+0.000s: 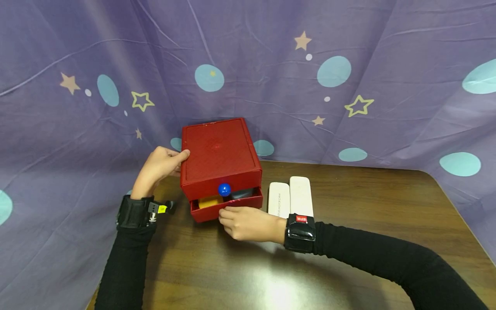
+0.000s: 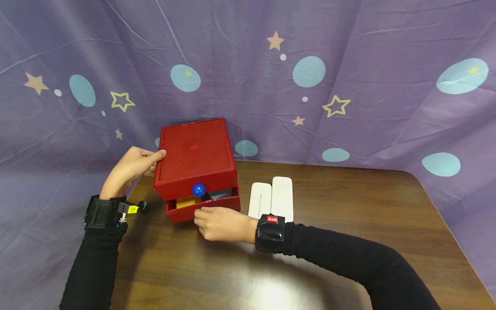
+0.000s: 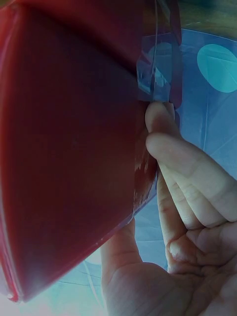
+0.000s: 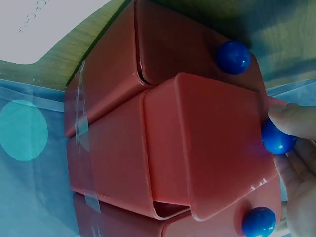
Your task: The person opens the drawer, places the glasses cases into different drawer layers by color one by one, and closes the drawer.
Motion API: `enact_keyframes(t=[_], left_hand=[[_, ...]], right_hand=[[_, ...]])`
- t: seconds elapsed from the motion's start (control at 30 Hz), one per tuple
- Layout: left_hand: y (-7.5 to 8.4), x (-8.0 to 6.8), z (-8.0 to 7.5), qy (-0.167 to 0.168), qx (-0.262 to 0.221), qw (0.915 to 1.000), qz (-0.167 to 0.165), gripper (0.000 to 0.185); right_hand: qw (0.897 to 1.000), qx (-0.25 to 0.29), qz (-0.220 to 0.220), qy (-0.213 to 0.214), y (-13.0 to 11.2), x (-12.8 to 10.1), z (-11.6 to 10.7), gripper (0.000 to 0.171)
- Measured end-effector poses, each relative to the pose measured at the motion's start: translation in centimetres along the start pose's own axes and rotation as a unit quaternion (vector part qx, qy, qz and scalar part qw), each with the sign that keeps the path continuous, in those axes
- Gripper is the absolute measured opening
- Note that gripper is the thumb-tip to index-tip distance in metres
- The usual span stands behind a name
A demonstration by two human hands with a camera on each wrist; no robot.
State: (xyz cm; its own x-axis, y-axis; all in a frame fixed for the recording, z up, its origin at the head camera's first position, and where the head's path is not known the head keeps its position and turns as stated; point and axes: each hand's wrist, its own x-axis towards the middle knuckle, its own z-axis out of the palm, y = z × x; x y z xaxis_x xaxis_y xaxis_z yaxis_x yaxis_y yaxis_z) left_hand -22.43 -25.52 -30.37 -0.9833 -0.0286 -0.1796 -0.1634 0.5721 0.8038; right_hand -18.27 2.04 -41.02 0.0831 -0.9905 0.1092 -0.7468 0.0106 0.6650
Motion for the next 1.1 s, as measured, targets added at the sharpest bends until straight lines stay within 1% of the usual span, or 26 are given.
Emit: enact_keyframes(t=[0.4, 0.93, 1.1], left_hand=[[-0.1, -0.1, 0.1, 0.002, 0.003, 1.0, 0.007, 0.05], [-0.1, -0.1, 0.2, 0.004, -0.008, 0.9999, 0.004, 0.049], [-0.1, 0.0, 0.1, 0.005, -0.007, 1.0, 0.005, 0.05]], right_hand=[[1.0, -0.001, 0.021, 0.008, 0.4, 0.4, 0.7, 0.019], [0.999, -0.006, 0.049, 0.009, 0.8, 0.6, 1.5, 0.017], [0.998, -0.001, 0.055, 0.015, 0.9, 0.6, 1.7, 0.016]])
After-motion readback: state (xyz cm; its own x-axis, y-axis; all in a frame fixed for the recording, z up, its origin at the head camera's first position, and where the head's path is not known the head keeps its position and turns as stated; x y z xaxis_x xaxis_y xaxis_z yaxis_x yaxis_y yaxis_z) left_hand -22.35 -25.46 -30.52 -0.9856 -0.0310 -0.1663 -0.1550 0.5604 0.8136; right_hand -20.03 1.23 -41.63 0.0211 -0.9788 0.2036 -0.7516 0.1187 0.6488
